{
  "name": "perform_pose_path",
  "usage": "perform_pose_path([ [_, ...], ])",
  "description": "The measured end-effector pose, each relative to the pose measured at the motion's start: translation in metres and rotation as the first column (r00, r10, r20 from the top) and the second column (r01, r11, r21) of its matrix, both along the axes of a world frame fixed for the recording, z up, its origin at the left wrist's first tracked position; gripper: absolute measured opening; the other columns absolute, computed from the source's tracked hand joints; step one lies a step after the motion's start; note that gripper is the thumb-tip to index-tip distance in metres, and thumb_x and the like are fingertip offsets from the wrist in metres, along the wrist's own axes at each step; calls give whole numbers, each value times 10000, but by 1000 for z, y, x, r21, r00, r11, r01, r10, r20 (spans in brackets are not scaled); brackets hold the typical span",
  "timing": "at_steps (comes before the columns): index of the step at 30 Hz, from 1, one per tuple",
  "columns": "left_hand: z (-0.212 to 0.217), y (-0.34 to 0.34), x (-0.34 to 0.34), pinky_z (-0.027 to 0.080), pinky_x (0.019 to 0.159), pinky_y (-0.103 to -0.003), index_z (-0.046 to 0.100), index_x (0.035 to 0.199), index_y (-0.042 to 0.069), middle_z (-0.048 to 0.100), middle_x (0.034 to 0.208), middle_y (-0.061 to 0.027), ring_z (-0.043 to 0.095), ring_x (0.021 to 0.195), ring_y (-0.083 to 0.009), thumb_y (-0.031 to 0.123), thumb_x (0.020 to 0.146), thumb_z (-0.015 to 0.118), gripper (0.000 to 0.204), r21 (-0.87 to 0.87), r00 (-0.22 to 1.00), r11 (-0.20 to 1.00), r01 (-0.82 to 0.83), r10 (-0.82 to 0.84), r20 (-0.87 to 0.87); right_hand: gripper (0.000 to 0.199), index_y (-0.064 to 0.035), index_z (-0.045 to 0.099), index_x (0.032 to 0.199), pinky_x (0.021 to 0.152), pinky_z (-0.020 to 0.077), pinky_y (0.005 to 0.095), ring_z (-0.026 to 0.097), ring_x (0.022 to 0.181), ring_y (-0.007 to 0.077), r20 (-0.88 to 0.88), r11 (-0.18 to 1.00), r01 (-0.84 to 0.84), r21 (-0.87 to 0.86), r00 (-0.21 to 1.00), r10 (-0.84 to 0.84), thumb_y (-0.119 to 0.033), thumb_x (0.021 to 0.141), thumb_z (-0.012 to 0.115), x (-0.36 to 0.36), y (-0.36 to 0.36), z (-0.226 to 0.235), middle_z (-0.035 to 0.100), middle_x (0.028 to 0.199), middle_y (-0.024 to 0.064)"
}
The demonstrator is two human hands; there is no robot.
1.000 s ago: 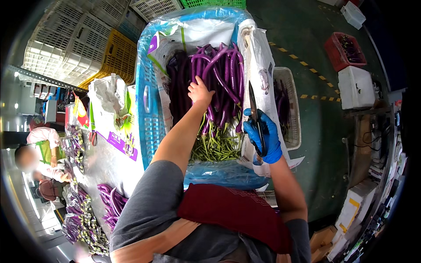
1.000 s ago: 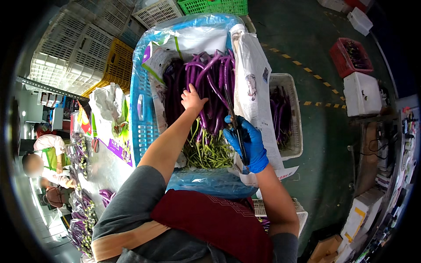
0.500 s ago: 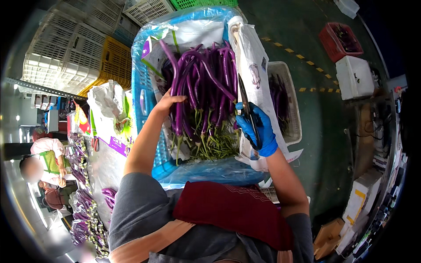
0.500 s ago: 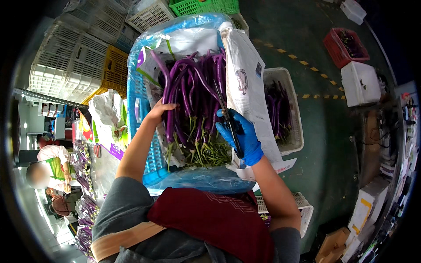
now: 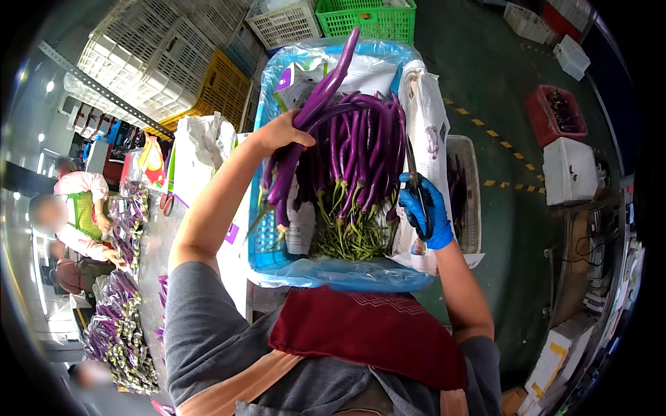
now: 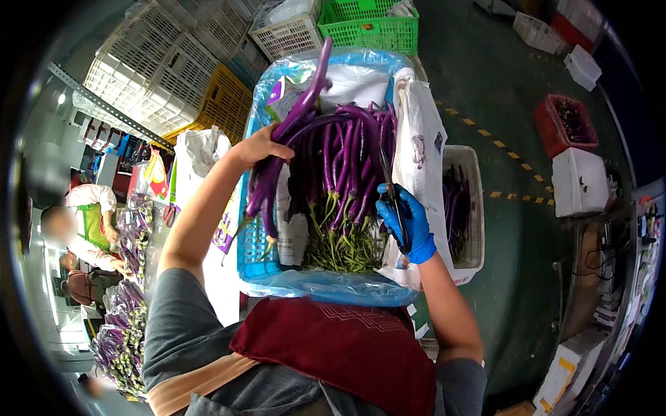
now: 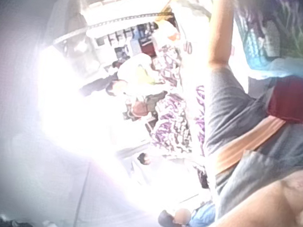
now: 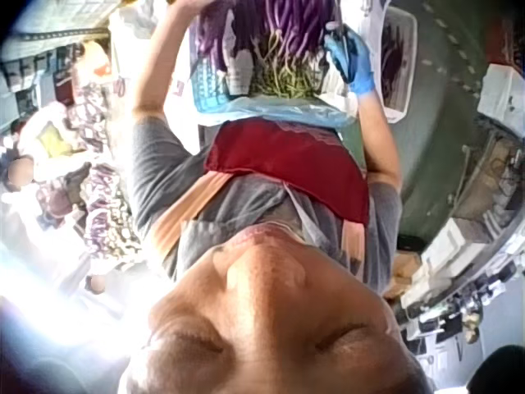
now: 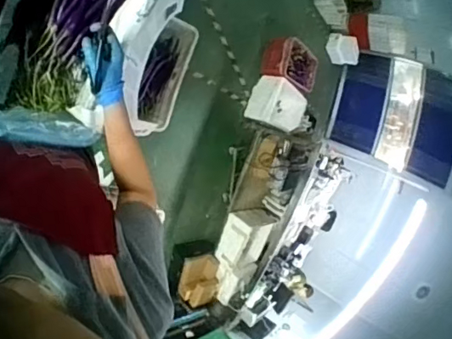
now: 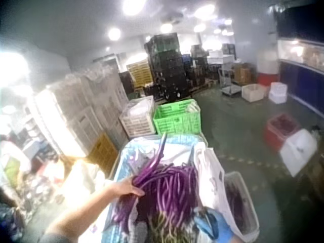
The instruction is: The person trims the stems of purple eggplants using shears and places them into a blue plastic crate.
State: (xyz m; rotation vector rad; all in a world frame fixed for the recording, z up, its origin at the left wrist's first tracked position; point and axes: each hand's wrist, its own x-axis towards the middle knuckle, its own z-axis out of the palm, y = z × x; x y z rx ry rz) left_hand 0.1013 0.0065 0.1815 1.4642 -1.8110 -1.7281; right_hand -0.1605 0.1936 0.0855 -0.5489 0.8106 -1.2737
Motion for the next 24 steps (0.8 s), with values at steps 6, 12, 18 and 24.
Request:
perform_pose_path([
  [6,-19,-24,29,508,671,-324,536,951,-39,599,812,-133,603,704,-216,89,652,653,345,212,914,970,-118,190,-359,284,-61,528,1089,514,419,167,514,657,47,18,998,18,-54,1000,-17,-7,811,559,1,1,-3,563,915,10],
  [12,25,-1,26,473,824,-366,465,1085,-55,564,960,-168,562,898,-268,226,685,606,510,284,579,958,-22,244,-778,359,-4,436,1175,813,487,258,567,884,150,-108,971,-65,-231,993,41,-57,836,542,30,-10,7,548,1004,80],
  [18,25,40,-11,479,822,-344,444,1110,-46,565,967,-165,570,880,-263,307,613,638,640,275,404,961,-13,256,-878,547,-72,400,1233,907,380,261,455,1056,129,-253,928,-244,-283,952,174,-14,749,647,70,-11,22,483,1153,36],
  [24,-13,44,14,457,851,-460,302,1278,10,460,1175,-199,534,989,-315,160,655,648,728,232,270,972,-33,232,-934,543,-28,403,1213,836,432,264,520,962,135,-248,962,-183,-204,960,130,-25,729,648,71,15,30,527,1059,46],
])
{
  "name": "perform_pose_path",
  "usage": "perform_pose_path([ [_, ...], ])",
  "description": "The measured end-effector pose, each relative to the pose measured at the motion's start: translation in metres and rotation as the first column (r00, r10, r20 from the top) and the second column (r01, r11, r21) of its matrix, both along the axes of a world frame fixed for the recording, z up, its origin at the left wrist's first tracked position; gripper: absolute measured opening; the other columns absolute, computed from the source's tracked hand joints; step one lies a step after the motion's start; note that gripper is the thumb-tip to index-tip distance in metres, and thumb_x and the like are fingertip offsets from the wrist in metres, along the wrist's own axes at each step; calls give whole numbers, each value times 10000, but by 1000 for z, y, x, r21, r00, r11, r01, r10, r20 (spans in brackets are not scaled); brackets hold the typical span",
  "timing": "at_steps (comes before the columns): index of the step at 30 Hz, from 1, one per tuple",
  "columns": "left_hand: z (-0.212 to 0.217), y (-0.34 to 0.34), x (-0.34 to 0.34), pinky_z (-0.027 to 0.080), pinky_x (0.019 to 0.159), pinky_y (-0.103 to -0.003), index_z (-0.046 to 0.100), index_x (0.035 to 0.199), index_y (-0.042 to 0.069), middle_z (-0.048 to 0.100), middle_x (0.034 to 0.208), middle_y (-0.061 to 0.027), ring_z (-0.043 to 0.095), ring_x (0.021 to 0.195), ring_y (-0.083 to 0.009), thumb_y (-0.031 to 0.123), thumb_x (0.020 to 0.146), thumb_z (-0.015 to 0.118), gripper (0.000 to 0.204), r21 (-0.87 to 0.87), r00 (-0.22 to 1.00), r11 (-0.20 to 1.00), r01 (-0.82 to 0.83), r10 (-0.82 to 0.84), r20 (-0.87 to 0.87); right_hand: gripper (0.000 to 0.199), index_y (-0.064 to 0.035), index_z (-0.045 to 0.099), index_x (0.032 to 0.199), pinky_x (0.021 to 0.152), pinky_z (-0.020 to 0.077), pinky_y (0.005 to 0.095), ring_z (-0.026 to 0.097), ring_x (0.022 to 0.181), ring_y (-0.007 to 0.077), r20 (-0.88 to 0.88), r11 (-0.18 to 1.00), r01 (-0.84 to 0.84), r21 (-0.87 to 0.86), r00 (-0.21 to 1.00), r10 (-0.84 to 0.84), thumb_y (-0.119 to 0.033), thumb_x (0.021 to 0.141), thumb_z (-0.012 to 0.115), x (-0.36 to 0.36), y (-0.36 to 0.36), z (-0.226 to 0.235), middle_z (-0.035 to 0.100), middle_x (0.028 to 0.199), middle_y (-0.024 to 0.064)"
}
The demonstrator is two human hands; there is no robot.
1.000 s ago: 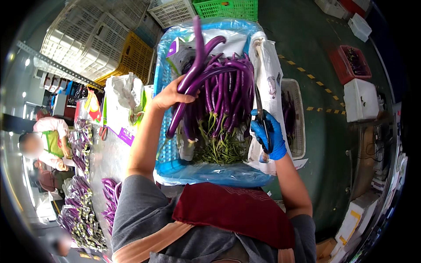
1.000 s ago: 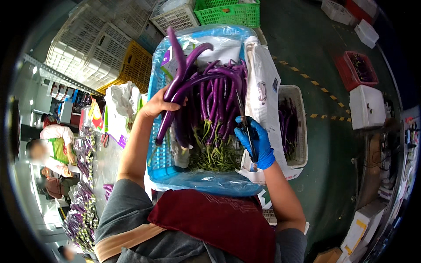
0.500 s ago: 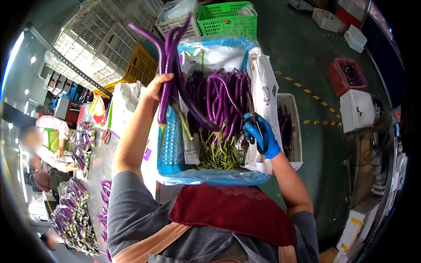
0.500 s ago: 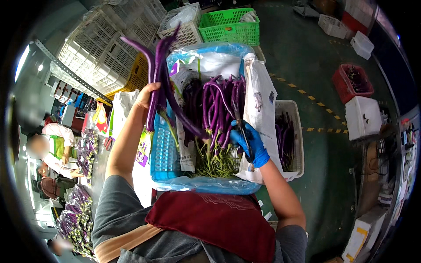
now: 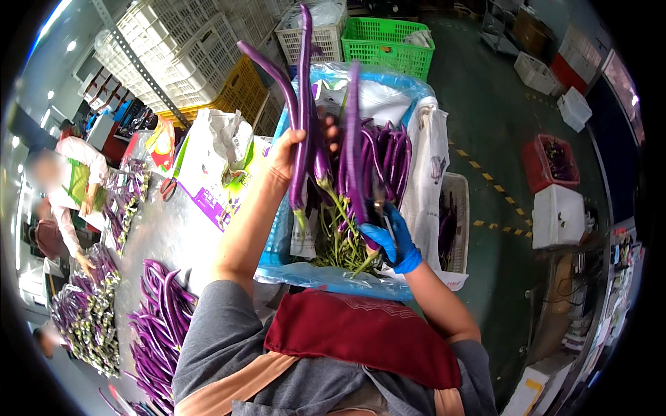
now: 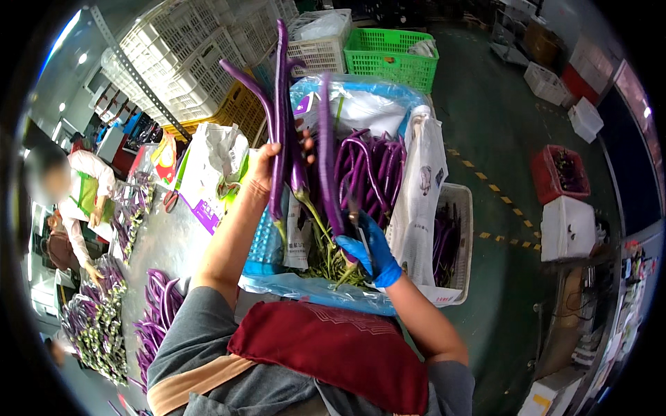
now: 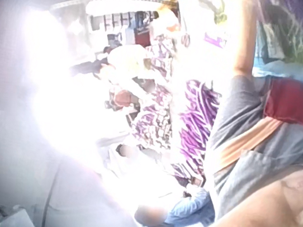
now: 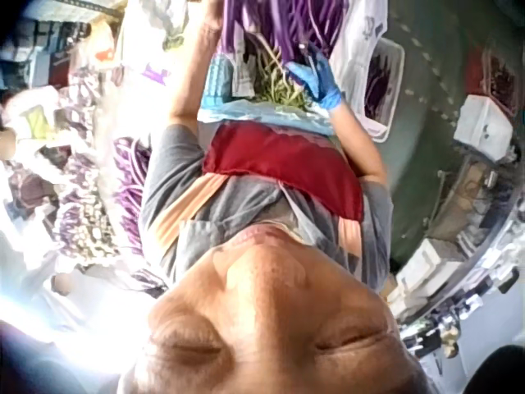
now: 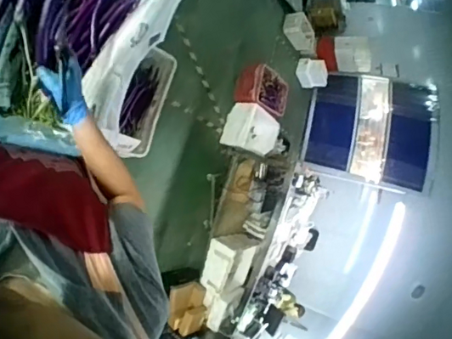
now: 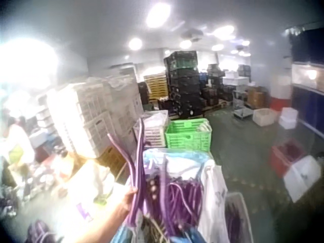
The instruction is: The person trims the stems of purple eggplants using shears and places them into a blue plastic crate.
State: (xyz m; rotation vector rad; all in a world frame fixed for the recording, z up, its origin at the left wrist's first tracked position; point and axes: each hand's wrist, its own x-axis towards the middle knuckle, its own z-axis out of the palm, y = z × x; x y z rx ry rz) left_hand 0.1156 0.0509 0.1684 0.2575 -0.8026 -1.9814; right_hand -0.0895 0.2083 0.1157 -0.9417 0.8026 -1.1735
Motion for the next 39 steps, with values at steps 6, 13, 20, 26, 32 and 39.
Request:
perform_pose_path([
  [6,-32,25,7,502,777,-401,423,1123,-49,531,1041,-154,578,894,-251,98,679,645,518,38,983,999,17,-24,180,533,-24,398,1231,811,462,253,539,938,128,45,1000,15,-4,999,-14,16,746,616,-22,-10,28,516,1077,44],
  [13,-66,40,-37,421,883,-377,409,1194,97,528,1085,-58,508,1006,-195,438,705,673,652,106,989,994,21,-37,145,385,-39,477,1123,658,414,202,472,738,57,-197,995,5,-103,980,-26,-46,767,624,16,-59,29,522,848,-28],
  [20,-90,47,-30,395,923,-429,373,1236,29,490,1169,-187,503,1054,-276,347,717,665,676,119,996,990,72,-78,43,385,-25,493,1121,673,433,215,458,710,48,-486,967,-106,-234,874,-22,-75,767,636,25,-46,15,519,807,-33],
  [26,-84,55,-26,359,961,-447,360,1249,-19,460,1196,-216,472,1098,-317,386,687,673,760,200,953,953,228,-176,-246,419,-33,450,1203,686,455,172,538,764,73,-368,979,-107,-174,929,36,19,802,558,26,-35,17,546,941,20],
  [32,-81,48,-19,412,912,-346,372,1221,-58,539,1066,-187,542,975,-270,524,644,623,857,258,906,909,327,-224,-358,323,-24,459,1162,658,447,192,514,750,80,-257,974,138,-181,949,-183,-26,845,519,19,-35,13,529,873,17],
  [39,-78,48,-18,303,990,-445,306,1292,-13,379,1273,-245,428,1141,-329,460,675,600,831,282,919,935,214,-95,-382,395,-89,478,1108,708,437,189,474,782,48,-279,978,148,-145,943,-184,33,758,615,54,-36,-2,497,941,-36],
])
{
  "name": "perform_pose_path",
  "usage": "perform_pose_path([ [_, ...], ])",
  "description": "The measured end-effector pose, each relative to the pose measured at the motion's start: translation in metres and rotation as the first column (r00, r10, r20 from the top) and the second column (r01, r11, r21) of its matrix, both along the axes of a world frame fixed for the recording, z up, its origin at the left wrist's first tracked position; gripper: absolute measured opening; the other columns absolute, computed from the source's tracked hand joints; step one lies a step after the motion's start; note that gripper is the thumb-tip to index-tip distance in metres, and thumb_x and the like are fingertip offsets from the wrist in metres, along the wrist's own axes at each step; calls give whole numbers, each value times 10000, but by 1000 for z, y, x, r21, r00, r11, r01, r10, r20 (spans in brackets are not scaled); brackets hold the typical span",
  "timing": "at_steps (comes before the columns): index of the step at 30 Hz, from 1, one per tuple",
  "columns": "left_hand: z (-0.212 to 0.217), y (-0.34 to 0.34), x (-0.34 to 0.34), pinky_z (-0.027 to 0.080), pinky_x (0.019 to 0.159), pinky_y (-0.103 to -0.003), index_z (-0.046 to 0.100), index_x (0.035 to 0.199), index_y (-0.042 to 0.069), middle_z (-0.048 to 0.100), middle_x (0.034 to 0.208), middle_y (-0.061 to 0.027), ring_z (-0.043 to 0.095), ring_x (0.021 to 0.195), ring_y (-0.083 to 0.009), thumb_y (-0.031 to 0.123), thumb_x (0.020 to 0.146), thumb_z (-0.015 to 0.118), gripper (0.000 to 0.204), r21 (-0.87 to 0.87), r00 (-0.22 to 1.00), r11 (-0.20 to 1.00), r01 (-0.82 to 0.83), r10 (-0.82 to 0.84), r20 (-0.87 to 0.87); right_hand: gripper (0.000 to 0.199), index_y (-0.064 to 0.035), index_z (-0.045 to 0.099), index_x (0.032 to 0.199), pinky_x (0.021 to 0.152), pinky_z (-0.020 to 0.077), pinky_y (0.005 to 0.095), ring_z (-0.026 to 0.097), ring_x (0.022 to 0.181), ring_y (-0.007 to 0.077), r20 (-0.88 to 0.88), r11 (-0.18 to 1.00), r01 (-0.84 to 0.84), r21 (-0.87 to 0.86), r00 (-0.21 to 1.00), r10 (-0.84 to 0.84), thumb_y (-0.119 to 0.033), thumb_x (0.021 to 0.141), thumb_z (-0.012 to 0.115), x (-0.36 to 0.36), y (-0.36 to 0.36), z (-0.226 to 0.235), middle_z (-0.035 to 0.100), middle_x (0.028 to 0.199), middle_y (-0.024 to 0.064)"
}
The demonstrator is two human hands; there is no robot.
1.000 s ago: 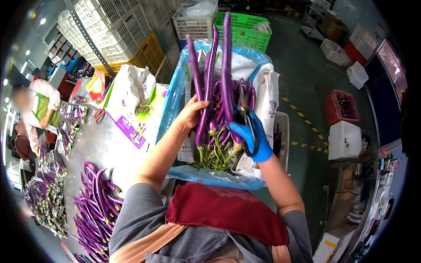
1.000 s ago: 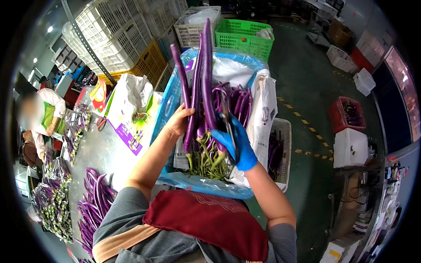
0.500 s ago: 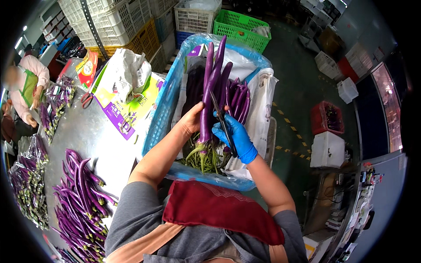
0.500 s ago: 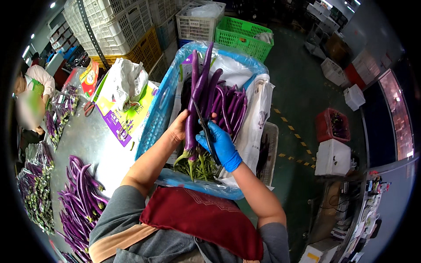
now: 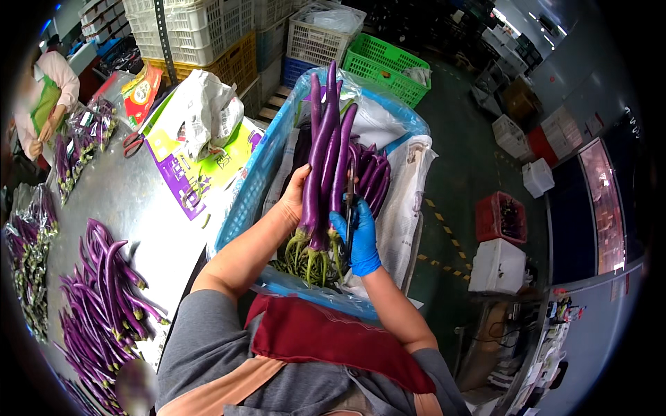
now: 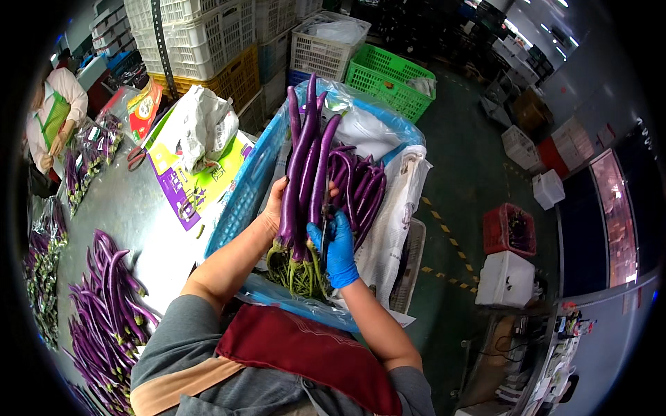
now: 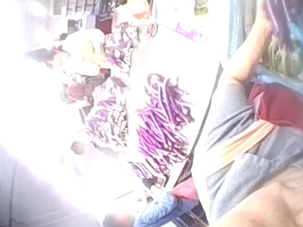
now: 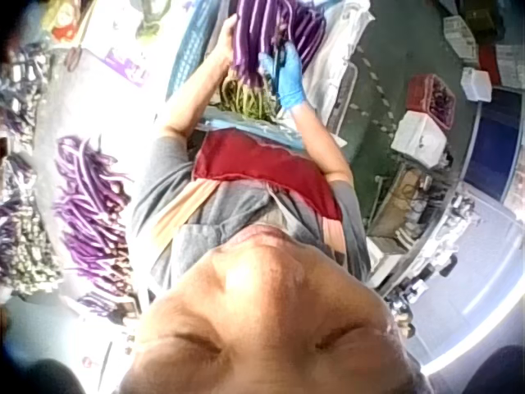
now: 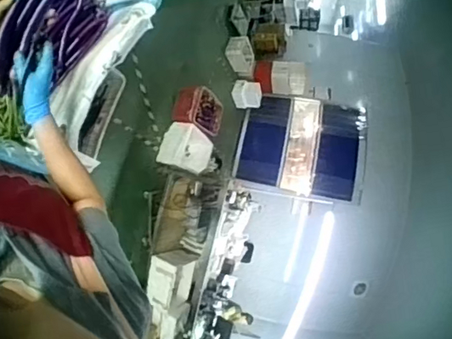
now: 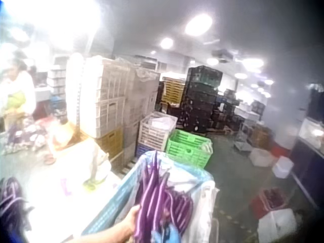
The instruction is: The person trims the stems of purple eggplants using shears and places them into a blue plastic crate.
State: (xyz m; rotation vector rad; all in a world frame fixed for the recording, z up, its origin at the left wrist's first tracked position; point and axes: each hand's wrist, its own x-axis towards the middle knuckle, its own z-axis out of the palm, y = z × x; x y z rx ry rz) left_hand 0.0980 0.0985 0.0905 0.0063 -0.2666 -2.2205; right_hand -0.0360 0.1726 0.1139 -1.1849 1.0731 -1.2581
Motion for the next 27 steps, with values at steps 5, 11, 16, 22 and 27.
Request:
perform_pose_path([
  [5,-12,-3,9,358,955,-447,397,1247,15,475,1200,-193,472,1094,-315,411,728,580,678,76,996,996,-43,36,87,424,-94,457,1111,646,445,193,492,775,63,-19,999,48,7,999,-48,46,743,613,-15,-3,6,505,962,-16],
  [11,-14,-10,11,411,917,-422,407,1215,-21,507,1171,-165,534,1021,-287,323,764,553,586,-25,998,998,-63,62,-18,383,-61,477,1124,577,429,195,504,705,57,-145,999,15,-29,989,-19,-10,770,615,-23,0,26,548,906,-13],
  [16,-10,-8,5,286,1012,-449,318,1266,-48,383,1273,-227,392,1170,-344,343,719,623,739,-4,997,998,-59,59,-53,361,-49,503,1125,724,454,201,532,836,67,77,987,-109,116,992,101,19,782,590,-20,-8,7,561,982,-10],
  [22,-8,-9,6,346,973,-446,356,1215,-91,478,1159,-220,497,1054,-320,335,702,626,719,-76,999,997,-28,26,-24,331,-37,514,1119,778,437,198,517,876,76,127,989,-119,88,986,108,26,798,566,-25,-7,1,545,1004,-11],
  [27,-8,-11,17,371,951,-451,402,1167,-104,508,1120,-227,525,1016,-329,299,687,618,663,-68,993,996,-55,47,-111,325,-33,475,1159,777,463,240,571,855,133,123,899,-196,393,979,160,-177,869,510,-79,0,17,567,1014,88],
])
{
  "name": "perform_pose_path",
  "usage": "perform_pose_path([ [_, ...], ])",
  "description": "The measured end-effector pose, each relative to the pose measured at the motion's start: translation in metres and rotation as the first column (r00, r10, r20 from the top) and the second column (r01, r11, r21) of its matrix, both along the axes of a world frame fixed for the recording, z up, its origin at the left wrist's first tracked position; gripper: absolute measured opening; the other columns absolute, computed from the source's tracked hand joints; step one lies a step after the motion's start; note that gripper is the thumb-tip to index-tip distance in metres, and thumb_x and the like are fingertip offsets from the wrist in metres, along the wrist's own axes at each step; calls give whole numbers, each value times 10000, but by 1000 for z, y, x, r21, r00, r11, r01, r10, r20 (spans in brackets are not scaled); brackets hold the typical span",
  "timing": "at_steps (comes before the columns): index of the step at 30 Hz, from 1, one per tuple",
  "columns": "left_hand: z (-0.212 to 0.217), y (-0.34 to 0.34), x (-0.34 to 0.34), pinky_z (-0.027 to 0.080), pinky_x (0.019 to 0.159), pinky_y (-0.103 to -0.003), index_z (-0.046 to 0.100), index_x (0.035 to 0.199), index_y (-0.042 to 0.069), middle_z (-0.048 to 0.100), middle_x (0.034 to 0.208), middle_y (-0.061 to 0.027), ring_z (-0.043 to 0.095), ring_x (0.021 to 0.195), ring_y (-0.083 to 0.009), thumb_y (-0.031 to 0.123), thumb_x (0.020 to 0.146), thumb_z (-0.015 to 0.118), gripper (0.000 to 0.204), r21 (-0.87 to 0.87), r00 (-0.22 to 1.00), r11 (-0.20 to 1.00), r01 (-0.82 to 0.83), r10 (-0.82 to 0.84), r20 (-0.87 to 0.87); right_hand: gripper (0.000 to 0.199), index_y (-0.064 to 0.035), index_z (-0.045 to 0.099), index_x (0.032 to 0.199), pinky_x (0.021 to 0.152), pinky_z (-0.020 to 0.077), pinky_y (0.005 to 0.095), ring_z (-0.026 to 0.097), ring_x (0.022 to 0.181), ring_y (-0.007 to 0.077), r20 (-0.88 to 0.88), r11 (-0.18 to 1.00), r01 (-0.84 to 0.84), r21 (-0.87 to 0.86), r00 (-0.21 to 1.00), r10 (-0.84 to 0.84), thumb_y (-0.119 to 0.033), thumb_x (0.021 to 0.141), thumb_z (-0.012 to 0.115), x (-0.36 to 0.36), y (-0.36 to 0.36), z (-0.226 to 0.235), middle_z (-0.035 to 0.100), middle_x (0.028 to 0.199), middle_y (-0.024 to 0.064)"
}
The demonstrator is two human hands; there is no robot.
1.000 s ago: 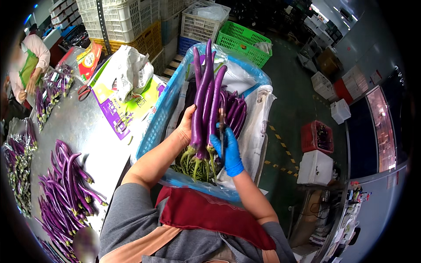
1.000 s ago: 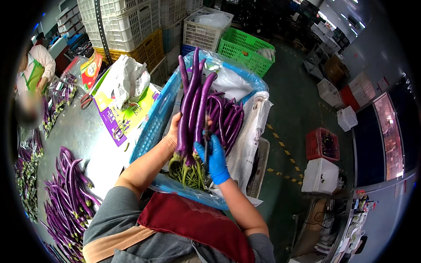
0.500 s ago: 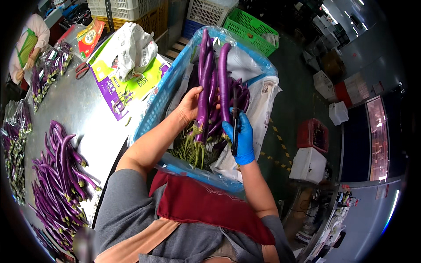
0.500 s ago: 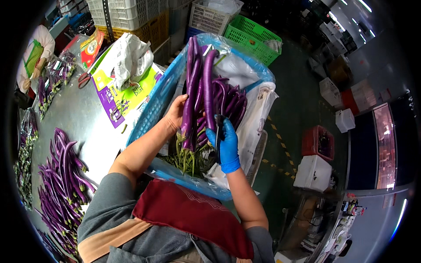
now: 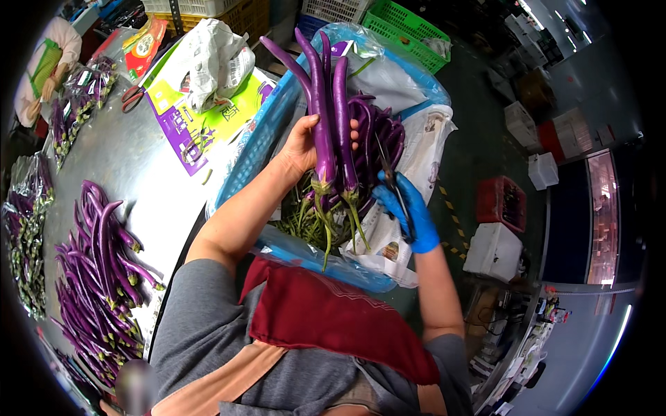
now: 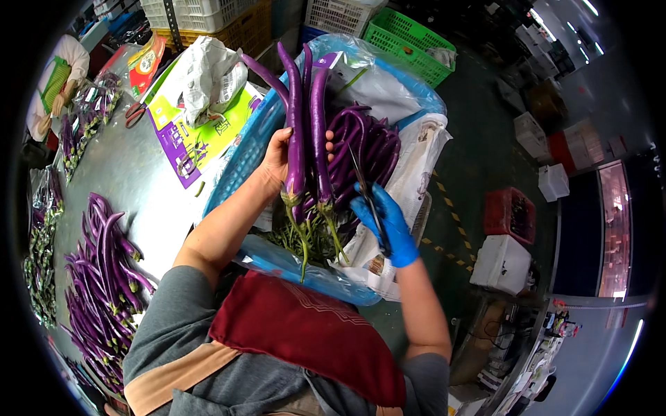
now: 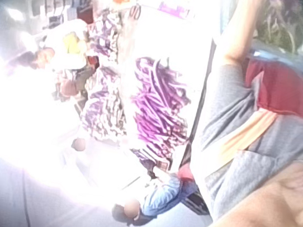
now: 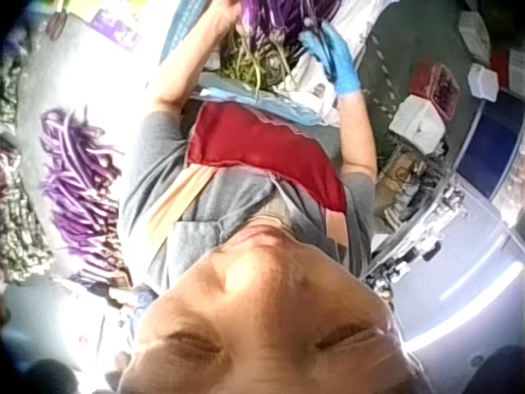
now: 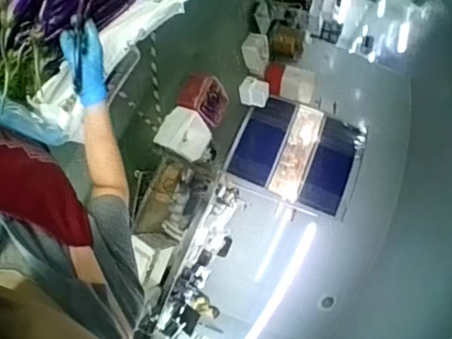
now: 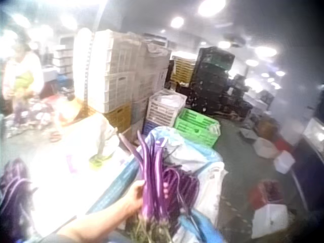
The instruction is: The person trims the stems of purple eggplants using shears and places them into a blue plastic crate.
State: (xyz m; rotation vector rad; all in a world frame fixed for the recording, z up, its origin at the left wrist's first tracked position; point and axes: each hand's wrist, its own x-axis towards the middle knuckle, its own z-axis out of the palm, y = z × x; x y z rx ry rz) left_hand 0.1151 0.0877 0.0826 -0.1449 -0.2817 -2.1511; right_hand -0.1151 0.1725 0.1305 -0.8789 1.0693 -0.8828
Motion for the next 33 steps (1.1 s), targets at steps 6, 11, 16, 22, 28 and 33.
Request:
perform_pose_path([
  [6,-8,-10,6,393,931,-447,409,1150,-110,514,1109,-232,548,976,-328,301,708,589,630,55,998,998,42,-39,-41,411,-8,500,1119,778,464,294,544,837,138,-756,771,-637,-4,507,414,-159,769,652,-44,12,41,569,939,94],
  [11,-8,-9,1,401,919,-459,425,1142,-92,520,1099,-231,549,971,-331,303,715,592,605,87,1000,996,-3,1,18,482,-29,512,1105,751,453,325,577,838,252,-858,595,-802,54,268,438,-229,711,704,-29,0,55,571,944,160],
  [16,-9,-10,-1,428,890,-442,438,1120,-93,547,1045,-215,567,931,-315,295,724,608,580,102,983,995,-8,-11,181,373,-55,565,1008,661,457,369,574,722,352,-848,574,-816,-70,352,397,-279,730,671,-18,-8,32,578,737,193],
  [22,-10,-6,-6,490,803,-409,489,1050,-69,590,966,-169,594,870,-254,220,746,632,443,84,800,971,-224,134,585,304,-55,581,966,608,449,411,564,684,370,-947,560,-821,110,83,309,-286,770,591,-15,-7,31,571,705,212],
  [28,-11,-5,-6,489,803,-426,458,1067,-43,581,987,-182,587,893,-283,217,748,628,445,94,814,977,-194,107,571,342,-20,574,993,593,451,368,567,668,363,-940,592,-793,142,81,333,-264,757,620,-19,-2,35,565,700,216],
  [33,-6,-5,-6,472,818,-477,475,1033,-41,582,975,-201,585,898,-319,194,753,598,386,170,935,984,-46,-18,355,320,-22,568,1002,622,452,343,583,707,313,-757,578,-814,-63,416,503,-217,758,639,-44,-2,19,592,795,187],
])
